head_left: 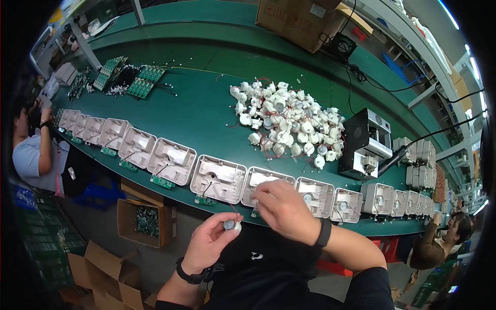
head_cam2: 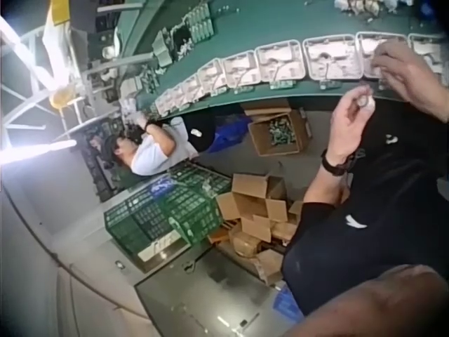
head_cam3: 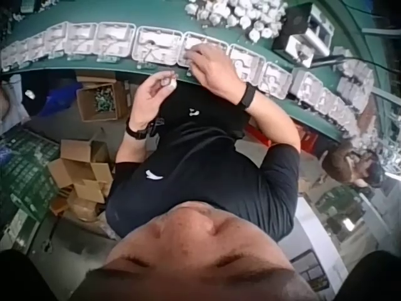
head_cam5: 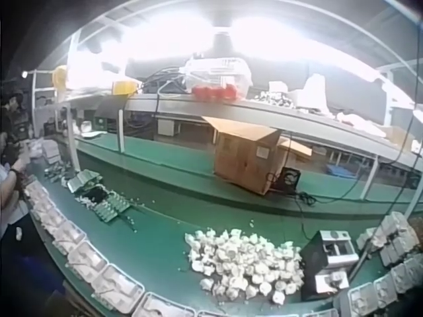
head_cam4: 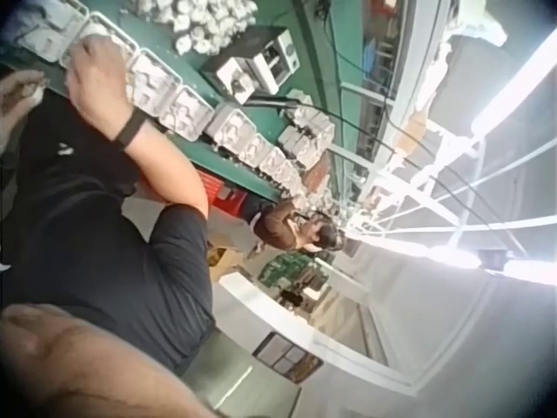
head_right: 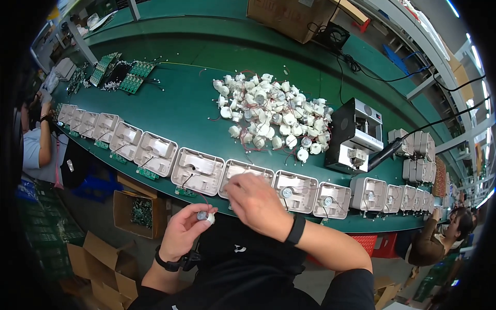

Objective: The person picks up a motor from a pile, places it into a plastic housing, and secures it by driving a screw with a power screwdriver. They then move the assembled housing to a stack on the workbench and repeat the process.

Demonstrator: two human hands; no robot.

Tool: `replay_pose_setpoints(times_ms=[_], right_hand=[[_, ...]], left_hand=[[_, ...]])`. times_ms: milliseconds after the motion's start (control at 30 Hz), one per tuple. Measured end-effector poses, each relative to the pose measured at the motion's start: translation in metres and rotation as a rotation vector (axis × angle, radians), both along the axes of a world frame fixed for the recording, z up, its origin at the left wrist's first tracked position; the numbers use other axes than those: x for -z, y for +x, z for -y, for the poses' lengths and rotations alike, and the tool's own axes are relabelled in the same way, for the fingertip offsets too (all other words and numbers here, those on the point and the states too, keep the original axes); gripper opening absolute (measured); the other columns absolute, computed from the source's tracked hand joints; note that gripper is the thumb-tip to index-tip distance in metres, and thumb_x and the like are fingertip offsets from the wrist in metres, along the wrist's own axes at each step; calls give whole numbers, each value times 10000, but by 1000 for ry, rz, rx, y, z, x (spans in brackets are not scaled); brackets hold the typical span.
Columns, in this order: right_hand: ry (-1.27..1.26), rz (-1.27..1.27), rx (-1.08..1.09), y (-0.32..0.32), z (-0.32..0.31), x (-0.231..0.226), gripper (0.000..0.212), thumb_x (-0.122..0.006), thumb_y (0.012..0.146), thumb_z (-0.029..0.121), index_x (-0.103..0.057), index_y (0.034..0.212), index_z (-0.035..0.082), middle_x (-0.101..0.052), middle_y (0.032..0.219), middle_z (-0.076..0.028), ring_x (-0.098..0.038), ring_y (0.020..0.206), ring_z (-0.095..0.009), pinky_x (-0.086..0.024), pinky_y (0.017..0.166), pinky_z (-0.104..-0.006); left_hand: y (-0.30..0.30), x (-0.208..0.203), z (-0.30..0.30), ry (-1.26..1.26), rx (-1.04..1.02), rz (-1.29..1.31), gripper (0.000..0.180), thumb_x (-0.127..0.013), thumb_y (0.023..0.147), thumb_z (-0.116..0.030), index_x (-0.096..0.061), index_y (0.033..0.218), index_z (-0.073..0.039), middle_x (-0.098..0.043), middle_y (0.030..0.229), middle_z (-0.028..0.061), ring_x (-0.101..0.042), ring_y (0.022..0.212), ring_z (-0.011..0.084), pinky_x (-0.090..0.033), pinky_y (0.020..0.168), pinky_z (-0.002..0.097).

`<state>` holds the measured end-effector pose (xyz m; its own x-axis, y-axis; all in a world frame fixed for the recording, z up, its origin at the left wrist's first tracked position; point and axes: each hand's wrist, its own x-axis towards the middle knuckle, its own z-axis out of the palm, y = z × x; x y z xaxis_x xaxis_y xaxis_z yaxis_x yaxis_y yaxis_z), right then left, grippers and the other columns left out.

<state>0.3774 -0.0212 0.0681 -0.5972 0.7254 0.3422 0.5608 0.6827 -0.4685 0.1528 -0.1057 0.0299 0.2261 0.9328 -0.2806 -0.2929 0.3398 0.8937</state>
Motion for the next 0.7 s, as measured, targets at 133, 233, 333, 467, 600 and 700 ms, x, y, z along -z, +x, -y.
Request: replay_pose_setpoints(times_ms=[133,233,333,467,600,700], right_hand=[[-661,-193,-74,-12,17,-28,216,-726,891,155,-642,1039,23,-631,868,-82,-606,726,-196,-497,638,-328],[-747,-244,27,-13,17,-9,214,-750,901,185,-672,1021,26,-612,772,-54,-576,641,-151,-480,591,-294],[-782,-268,81,-11,15,-8,197,-755,912,190,-690,1003,28,-602,693,-39,-558,582,-122,-464,555,-272],[-734,-278,75,-4,14,-9,153,-731,930,165,-694,967,21,-617,643,-38,-560,547,-103,-452,526,-261],[-705,-334,42,2,16,-10,160,-705,953,154,-689,920,-2,-660,670,-47,-590,543,-90,-457,511,-258],[-735,-382,50,2,18,-15,179,-690,964,152,-684,894,-13,-681,680,-55,-615,543,-87,-465,503,-255]], left_hand=[[14,-1,0,106,10,-193,416,-695,915,10,-559,1308,23,-671,1201,122,-663,1121,183,-564,946,313],[27,-5,0,201,1,-366,427,-751,877,-16,-577,1265,24,-681,1169,124,-697,1049,182,-588,894,305],[35,-13,0,200,-21,-448,413,-811,833,-62,-603,1180,25,-689,1132,127,-721,992,189,-604,855,303],[40,-18,2,195,-86,-468,419,-843,796,-78,-613,1133,15,-689,1099,111,-718,949,191,-594,818,301],[35,-11,-1,315,-3,-628,422,-825,816,-102,-614,1164,6,-678,1082,98,-685,941,195,-556,802,300],[30,-16,-9,463,125,-630,416,-803,837,-117,-613,1189,-3,-664,1078,95,-657,952,197,-529,809,301]])
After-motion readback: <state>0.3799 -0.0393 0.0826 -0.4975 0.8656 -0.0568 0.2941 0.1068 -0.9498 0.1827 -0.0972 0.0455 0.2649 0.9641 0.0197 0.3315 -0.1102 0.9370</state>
